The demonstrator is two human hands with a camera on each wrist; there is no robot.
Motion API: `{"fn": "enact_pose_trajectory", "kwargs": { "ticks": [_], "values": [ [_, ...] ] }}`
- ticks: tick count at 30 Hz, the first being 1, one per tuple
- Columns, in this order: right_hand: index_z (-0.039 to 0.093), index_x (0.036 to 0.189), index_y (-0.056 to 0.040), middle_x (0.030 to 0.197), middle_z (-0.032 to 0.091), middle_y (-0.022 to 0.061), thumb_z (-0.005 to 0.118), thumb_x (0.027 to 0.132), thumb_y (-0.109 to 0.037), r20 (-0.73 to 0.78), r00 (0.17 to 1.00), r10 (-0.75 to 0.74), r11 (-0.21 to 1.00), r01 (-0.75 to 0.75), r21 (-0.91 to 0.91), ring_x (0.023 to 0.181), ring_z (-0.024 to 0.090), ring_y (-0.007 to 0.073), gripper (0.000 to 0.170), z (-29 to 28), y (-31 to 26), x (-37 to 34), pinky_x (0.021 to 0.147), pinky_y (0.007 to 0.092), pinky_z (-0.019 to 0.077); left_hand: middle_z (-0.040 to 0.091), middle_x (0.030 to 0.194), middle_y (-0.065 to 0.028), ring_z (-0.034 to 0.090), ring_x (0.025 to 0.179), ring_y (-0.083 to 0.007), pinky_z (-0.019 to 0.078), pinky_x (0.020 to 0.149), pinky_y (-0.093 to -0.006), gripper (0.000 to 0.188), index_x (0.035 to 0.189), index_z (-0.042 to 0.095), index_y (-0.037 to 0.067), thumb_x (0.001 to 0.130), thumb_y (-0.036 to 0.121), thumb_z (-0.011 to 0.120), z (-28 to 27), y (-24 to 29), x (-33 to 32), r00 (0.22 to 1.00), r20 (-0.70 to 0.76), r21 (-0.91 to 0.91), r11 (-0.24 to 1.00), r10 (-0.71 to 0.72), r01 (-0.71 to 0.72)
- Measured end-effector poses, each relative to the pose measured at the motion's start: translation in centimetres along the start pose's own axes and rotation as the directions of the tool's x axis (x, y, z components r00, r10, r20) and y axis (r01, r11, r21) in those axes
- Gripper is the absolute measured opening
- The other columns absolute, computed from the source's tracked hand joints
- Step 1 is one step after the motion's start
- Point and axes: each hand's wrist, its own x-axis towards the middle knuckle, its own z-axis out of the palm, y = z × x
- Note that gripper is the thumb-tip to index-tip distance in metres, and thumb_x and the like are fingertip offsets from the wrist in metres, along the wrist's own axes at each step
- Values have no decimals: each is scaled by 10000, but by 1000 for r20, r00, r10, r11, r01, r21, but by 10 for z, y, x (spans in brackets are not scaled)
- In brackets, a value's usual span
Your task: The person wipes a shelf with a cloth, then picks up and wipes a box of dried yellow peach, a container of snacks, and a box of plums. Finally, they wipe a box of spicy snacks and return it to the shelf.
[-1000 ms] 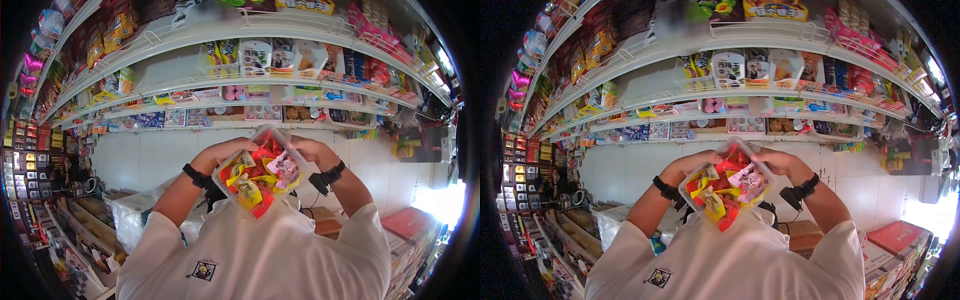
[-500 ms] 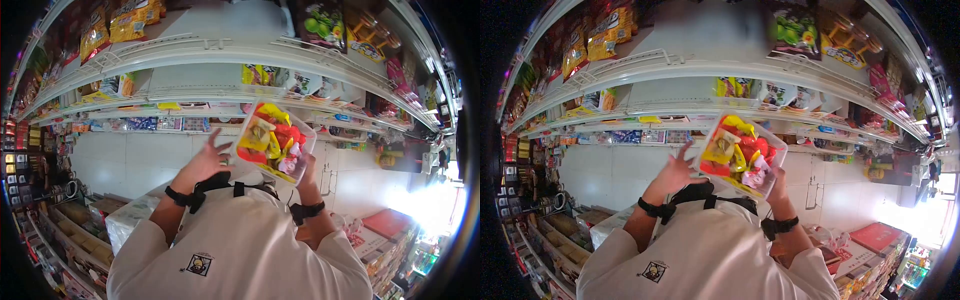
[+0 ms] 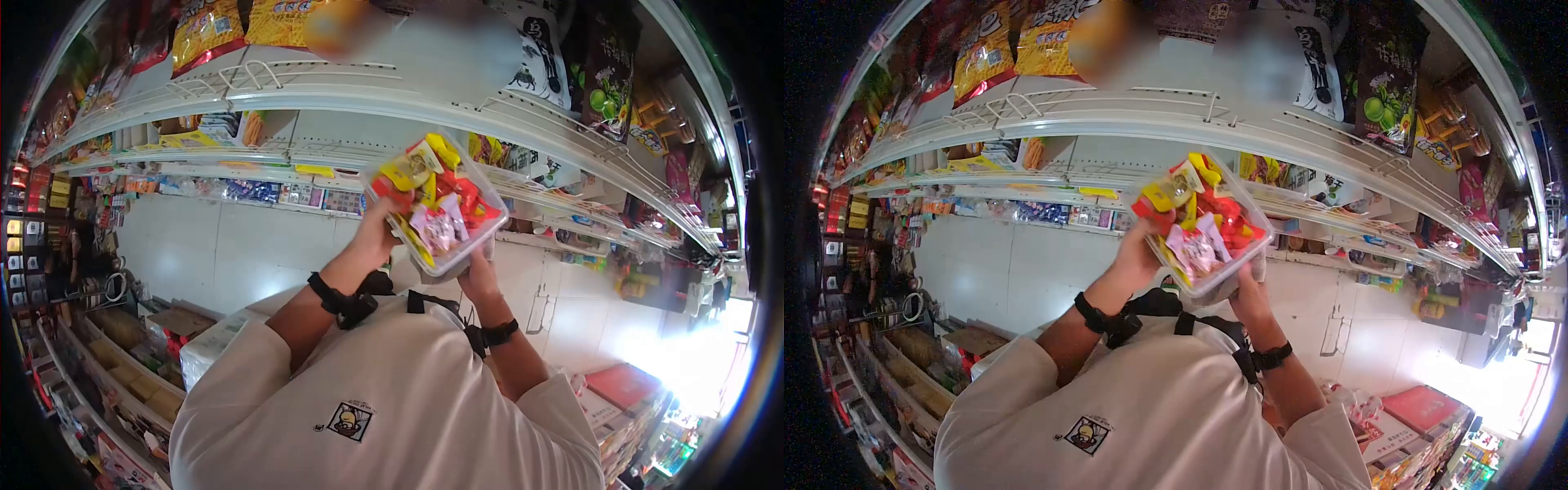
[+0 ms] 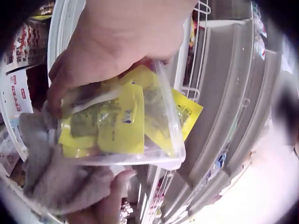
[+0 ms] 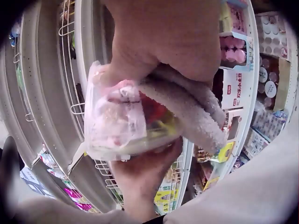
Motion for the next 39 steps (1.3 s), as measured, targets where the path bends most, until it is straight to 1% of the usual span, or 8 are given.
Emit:
{"fn": "enact_pose_trajectory", "kwargs": {
  "ticks": [4, 10, 17, 19, 20, 21, 29, 39],
  "values": [
    [450, 1407, -27, 1357, 551, 124, 608, 882, 29, -61, 998, 1, 999, -3, -32, 1254, 547, 305, 551, 16, -8, 3, 1085, 454, 440, 619, 1207, -57, 584, 1136, -227, 494, 949, -481, 586, 1361, 459, 160, 809, 260, 629, -27, 44, 36, 993, 48, 167, 980, 104, -111],
    [471, 1395, -28, 1317, 574, 154, 601, 847, 51, -233, 972, -32, 996, 51, 76, 1237, 558, 306, 569, -29, -22, -29, 1068, 441, 462, 631, 1193, -73, 590, 1132, -243, 491, 945, -495, 531, 1321, 503, 129, 845, 320, 639, -38, 130, 94, 997, 36, 443, 893, 76, -84],
    [527, 1339, -20, 1270, 611, 136, 603, 871, -17, -533, 832, -154, 956, 262, 134, 1164, 610, 275, 474, -95, -1, -120, 980, 412, 522, 595, 1322, -140, 580, 1171, -294, 443, 1064, -442, 516, 1327, 538, 19, 889, 261, 661, -52, 176, 189, 967, 224, 66, 991, -125, 112],
    [546, 1314, -23, 1217, 635, 134, 587, 886, -43, -581, 778, -240, 971, 179, -162, 1128, 627, 269, 430, -185, 57, -171, 950, 407, 534, 595, 1323, -145, 581, 1172, -298, 443, 1062, -443, 506, 1326, 540, 17, 892, 251, 656, -50, 184, 205, 938, 278, -64, 971, -206, 232],
    [561, 1282, -27, 1174, 648, 132, 575, 888, -50, -697, 717, 4, 920, 270, 283, 1096, 636, 287, 394, -148, 28, -186, 941, 414, 540, 595, 1323, -148, 581, 1173, -301, 443, 1062, -444, 501, 1325, 541, 16, 894, 246, 653, -44, 186, 219, 923, 302, -130, 948, -241, 290],
    [561, 1282, -27, 1174, 648, 132, 575, 888, -50, -710, 704, 3, 913, 288, 290, 1096, 636, 287, 394, -150, 35, -198, 941, 414, 540, 595, 1323, -151, 581, 1174, -303, 442, 1061, -445, 496, 1324, 542, 15, 896, 241, 650, -40, 181, 225, 906, 326, -196, 918, -271, 345],
    [532, 1284, -46, 1229, 621, 139, 533, 891, -56, -864, 498, -67, 822, 519, 236, 1141, 609, 332, 393, -165, 78, -264, 1007, 474, 504, 595, 1324, -174, 584, 1179, -322, 441, 1056, -450, 459, 1318, 548, 9, 909, 202, 626, -42, 159, 226, 796, 480, -656, 452, -368, 604],
    [578, 1225, -69, 1189, 643, 111, 535, 886, -39, -883, 470, 18, 889, 397, 229, 1102, 634, 307, 343, -243, 84, -277, 987, 472, 521, 595, 1325, -202, 587, 1185, -346, 440, 1049, -456, 415, 1310, 557, 2, 925, 153, 597, -89, 196, 210, 809, 560, -797, -385, -179, 466]
  ]
}}
